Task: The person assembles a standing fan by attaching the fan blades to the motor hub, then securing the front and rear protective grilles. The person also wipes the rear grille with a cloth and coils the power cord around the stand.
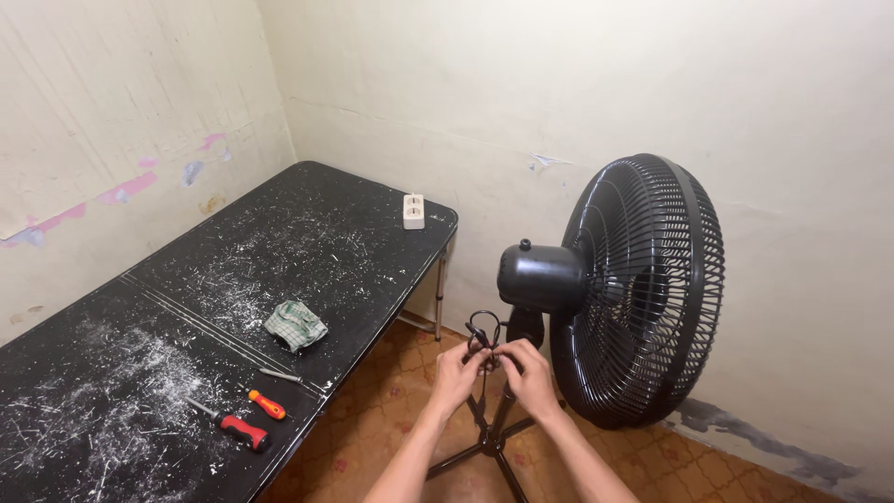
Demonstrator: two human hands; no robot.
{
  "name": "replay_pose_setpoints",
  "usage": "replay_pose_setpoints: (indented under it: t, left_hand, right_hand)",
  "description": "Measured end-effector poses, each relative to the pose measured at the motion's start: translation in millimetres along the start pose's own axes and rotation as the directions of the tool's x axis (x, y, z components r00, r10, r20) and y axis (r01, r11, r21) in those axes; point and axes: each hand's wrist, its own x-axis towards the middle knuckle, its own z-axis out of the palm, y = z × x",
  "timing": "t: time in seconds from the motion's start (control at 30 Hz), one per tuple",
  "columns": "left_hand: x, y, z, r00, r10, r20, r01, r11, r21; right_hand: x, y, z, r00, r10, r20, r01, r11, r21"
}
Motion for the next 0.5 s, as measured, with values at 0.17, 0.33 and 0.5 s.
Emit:
replay_pose_setpoints:
  t: [0.17, 0.33, 0.5]
  left_hand:
    - [13, -23, -8, 0.989, -0.12, 0.086, 0.124, 0.991, -0.046]
    - [17, -40, -14, 0.99, -0.118, 0.079, 0.13, 0.977, -0.17]
    - [13, -45, -11, 0.998, -0.064, 0.005, 0.064, 0.982, -0.179]
  right_hand:
    - [6, -6, -15, 0.932, -0.287, 0.22, 0.346, 0.884, -0.314]
    - [-10, 14, 19, 0.99, -0.009, -0.138, -0.008, 0.993, -0.119]
    - [-31, 36, 36, 0.662, 0.724, 0.193, -0.625, 0.391, 0.675]
